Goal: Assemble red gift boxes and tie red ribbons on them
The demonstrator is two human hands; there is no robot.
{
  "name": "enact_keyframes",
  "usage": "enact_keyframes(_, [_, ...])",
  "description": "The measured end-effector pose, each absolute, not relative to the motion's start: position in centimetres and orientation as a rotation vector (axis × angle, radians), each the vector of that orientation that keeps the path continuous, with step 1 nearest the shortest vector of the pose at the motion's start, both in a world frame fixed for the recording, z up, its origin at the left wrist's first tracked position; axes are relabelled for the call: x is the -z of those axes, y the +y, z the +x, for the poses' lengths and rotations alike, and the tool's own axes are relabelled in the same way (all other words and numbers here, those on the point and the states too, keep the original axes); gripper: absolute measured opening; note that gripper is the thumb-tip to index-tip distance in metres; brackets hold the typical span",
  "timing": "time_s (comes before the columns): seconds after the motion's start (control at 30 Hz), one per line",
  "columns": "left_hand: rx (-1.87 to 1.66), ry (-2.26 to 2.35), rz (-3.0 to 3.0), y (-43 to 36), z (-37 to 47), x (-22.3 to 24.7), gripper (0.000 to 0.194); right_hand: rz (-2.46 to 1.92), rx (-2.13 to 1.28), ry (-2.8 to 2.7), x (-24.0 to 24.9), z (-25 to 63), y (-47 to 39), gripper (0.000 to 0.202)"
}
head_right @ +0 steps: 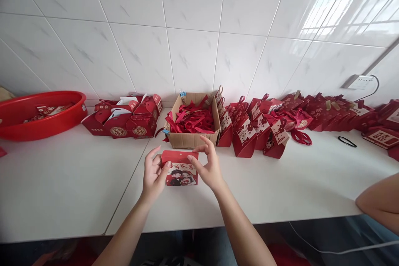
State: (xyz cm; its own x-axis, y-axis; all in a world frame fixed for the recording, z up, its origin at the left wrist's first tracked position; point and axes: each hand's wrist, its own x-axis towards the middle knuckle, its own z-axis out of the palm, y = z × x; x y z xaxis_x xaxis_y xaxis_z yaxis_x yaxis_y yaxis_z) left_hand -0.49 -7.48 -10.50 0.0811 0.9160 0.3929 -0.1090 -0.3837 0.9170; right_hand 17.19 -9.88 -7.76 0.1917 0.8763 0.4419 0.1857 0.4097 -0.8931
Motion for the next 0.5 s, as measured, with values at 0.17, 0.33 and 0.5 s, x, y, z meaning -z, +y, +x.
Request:
enact_keyframes(0.17, [-1.486,0.846,1.474,-7.7,0.0,10.9,0.046,-0.976,-0.752,-1.246,9.2,17.4,-9.8,0.058])
enact_keyframes(0.33, [-1.483,0.863,1.480,-8.0,0.0,11.1,0.048,-0.992,-0.764,-1.095,10.6,16.7,-10.0,0.048])
enact_keyframes(0.5, [-1.439,0.896,1.508,-8.1,-0.4,11.2,0.029,-1.023,-0.746,-1.048,11.4,16.3,-9.9,0.033])
